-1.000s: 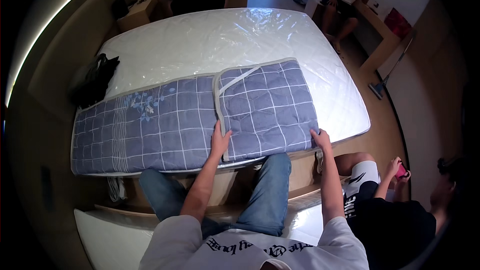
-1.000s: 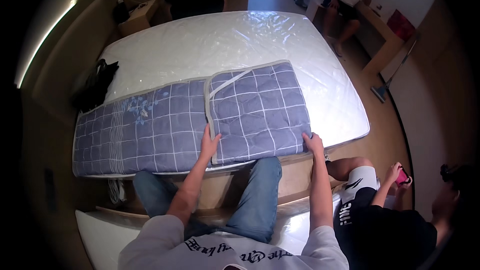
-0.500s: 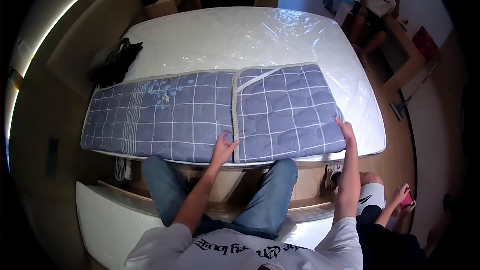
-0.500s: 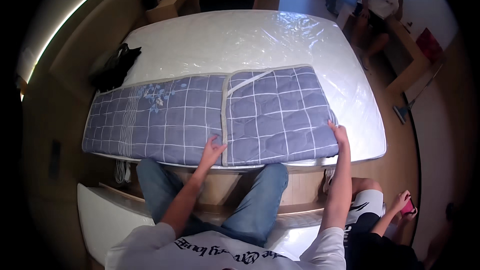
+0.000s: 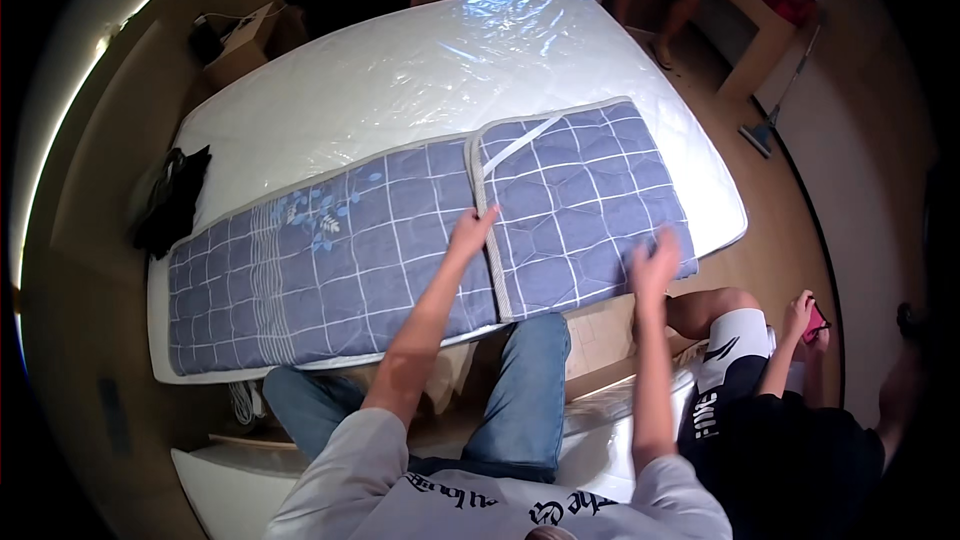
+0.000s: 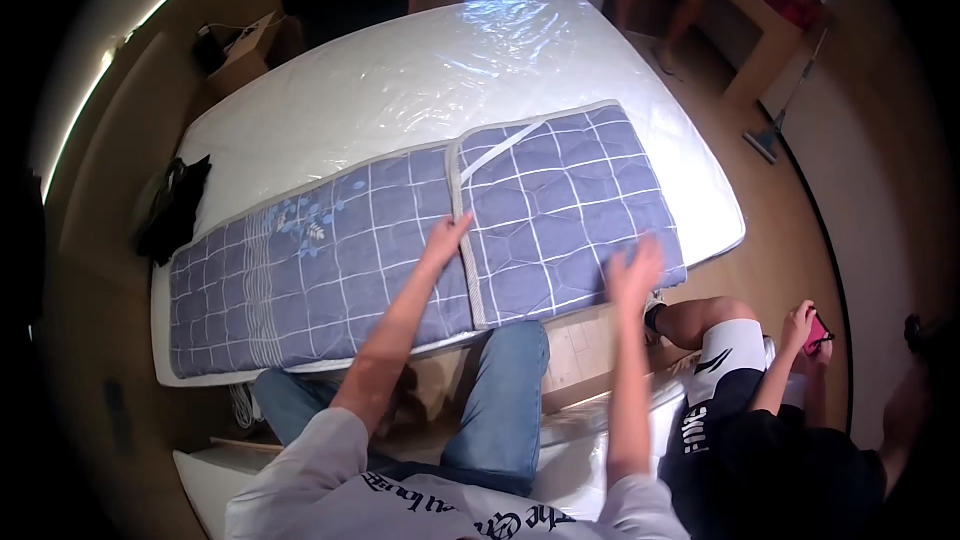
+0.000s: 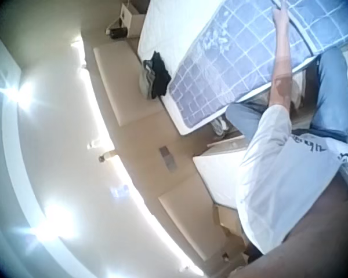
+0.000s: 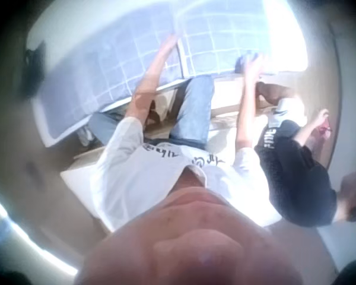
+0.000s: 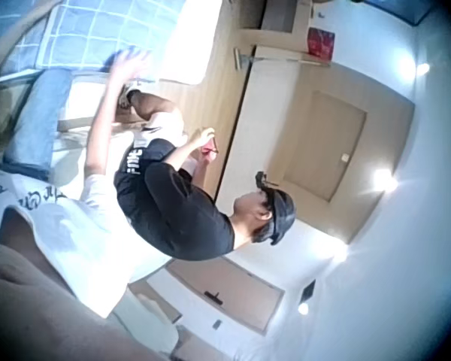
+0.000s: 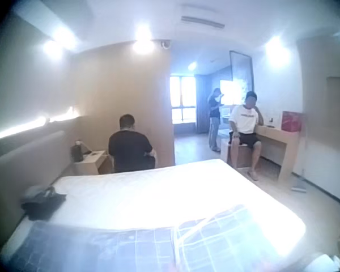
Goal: The person unfolds and spreads a patterned mattress pad across a mattress, then folds it inward along its edges and folds it back into a compact rectangle by hand.
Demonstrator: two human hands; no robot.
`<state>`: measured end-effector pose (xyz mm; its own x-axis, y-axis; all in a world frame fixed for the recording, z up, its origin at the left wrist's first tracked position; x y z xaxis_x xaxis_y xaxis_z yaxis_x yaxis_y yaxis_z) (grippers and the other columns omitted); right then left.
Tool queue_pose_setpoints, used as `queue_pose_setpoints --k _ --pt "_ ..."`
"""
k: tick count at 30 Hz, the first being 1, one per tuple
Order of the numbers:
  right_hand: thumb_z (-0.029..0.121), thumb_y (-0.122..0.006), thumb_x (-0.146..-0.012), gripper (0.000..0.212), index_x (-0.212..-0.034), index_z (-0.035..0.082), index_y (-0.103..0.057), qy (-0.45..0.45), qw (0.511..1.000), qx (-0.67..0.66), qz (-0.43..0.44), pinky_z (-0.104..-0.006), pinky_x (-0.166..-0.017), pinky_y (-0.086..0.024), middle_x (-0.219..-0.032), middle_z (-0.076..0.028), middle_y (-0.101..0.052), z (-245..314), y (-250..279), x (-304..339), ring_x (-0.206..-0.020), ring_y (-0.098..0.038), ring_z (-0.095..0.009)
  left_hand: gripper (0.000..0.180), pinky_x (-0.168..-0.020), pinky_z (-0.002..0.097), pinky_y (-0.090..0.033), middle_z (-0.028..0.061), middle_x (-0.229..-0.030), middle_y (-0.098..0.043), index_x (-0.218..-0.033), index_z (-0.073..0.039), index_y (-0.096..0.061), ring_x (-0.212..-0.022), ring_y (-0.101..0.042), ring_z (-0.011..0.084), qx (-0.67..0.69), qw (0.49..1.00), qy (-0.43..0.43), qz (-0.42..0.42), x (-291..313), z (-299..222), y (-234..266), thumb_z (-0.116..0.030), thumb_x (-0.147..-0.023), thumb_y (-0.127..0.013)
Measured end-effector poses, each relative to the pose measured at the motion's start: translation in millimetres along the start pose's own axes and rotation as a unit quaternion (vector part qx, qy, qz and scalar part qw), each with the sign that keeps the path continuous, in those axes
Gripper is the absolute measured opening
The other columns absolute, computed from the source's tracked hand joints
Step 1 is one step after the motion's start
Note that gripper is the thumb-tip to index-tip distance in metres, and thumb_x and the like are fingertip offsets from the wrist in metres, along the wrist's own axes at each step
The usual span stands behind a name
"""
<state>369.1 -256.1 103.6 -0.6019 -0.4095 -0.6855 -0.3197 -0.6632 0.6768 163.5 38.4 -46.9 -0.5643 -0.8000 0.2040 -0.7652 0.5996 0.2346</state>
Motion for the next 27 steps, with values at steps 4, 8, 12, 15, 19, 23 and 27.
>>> queue_pose_setpoints --k 4,8,12,15,19,23,27 --pt "0.033 -0.07 -0.063 0.065 -0.118 0.008 -0.049 -0.019 0.956 -0.091 0.277 -0.053 -0.097 -0.024 -0.126 -0.026 -0.037 139 9 104 -0.119 -0.031 -0.042 0.043 -0.042 0.0287 -0.038 0.0041 -0.066 -0.054 -0.089 0.0 -0.054 -0.051 -0.052 0.0159 0.228 0.968 0.096 0.026 -52 -4 7 -0.04 -0.075 -0.062" --pt "0.047 -0.073 -0.058 0.096 -0.136 0.015 -0.027 -0.042 0.939 -0.044 0.338 -0.0625 -0.097 -0.013 -0.137 -0.028 -0.018 171 2 125 -0.13 -0.011 -0.042 0.022 -0.031 0.0237 -0.026 0.0056 -0.07 -0.052 -0.089 0.0 -0.049 -0.04 -0.042 0.0093 0.215 0.974 0.045 0.055 -56 -47 18 -0.012 -0.074 -0.06" --pt "0.048 -0.075 -0.055 0.103 -0.137 0.015 -0.022 0.038 0.932 -0.024 0.361 -0.0651 -0.095 -0.013 -0.139 -0.027 -0.013 181 -7 131 -0.129 -0.011 -0.043 0.026 -0.035 0.024 -0.034 0.0072 -0.076 -0.052 -0.096 0.001 -0.047 -0.049 -0.047 0.0102 0.191 0.978 -0.057 0.059 -29 -78 22 -0.005 -0.072 -0.055" --pt "0.032 -0.064 -0.07 0.074 -0.134 0.014 -0.03 0.078 0.937 -0.015 0.339 -0.0667 -0.094 -0.014 -0.138 -0.024 -0.019 170 -33 147 -0.128 -0.015 -0.043 0.031 -0.045 0.024 -0.043 0.0084 -0.082 -0.053 -0.104 0.0 -0.045 -0.062 -0.054 0.0145 0.25 0.965 0.005 0.081 -27 -46 23 -0.006 -0.074 -0.052" --pt "0.013 -0.048 -0.078 0.053 -0.129 0.007 -0.036 0.065 0.939 -0.057 0.333 -0.0642 -0.096 -0.015 -0.137 -0.018 -0.027 165 -35 146 -0.128 -0.022 -0.037 0.035 -0.062 0.0339 -0.05 0.0097 -0.098 -0.054 -0.112 -0.004 -0.044 -0.082 -0.057 0.0216 0.428 0.888 0.129 0.111 -39 -8 8 -0.022 -0.083 -0.053" --pt "0.008 -0.046 -0.078 0.048 -0.125 0.001 -0.039 0.058 0.942 -0.13 0.303 -0.0562 -0.1 -0.019 -0.131 -0.017 -0.038 175 -14 137 -0.125 -0.032 -0.031 0.03 -0.057 0.0326 -0.048 0.0061 -0.087 -0.056 -0.105 -0.007 -0.049 -0.073 -0.057 0.0188 0.439 0.888 0.12 0.062 -65 -12 7 -0.03 -0.086 -0.051" --pt "0.005 -0.047 -0.077 0.046 -0.122 0.0 -0.043 0.078 0.938 -0.172 0.289 -0.0519 -0.101 -0.02 -0.128 -0.017 -0.042 180 -2 136 -0.122 -0.036 -0.03 0.022 -0.052 0.0308 -0.046 0.0033 -0.074 -0.056 -0.093 -0.007 -0.055 -0.064 -0.055 0.0151 0.403 0.914 0.051 0.009 -79 -15 21 -0.028 -0.087 -0.049"
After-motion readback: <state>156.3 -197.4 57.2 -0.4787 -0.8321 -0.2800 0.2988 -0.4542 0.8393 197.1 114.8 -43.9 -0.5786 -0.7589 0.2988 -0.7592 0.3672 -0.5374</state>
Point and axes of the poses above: each hand's wrist, its own x-axis away from the middle knuckle, its own y-axis out of the back of the hand, z = x × y, the point moved 8 cm from there along -x, towards the middle knuckle
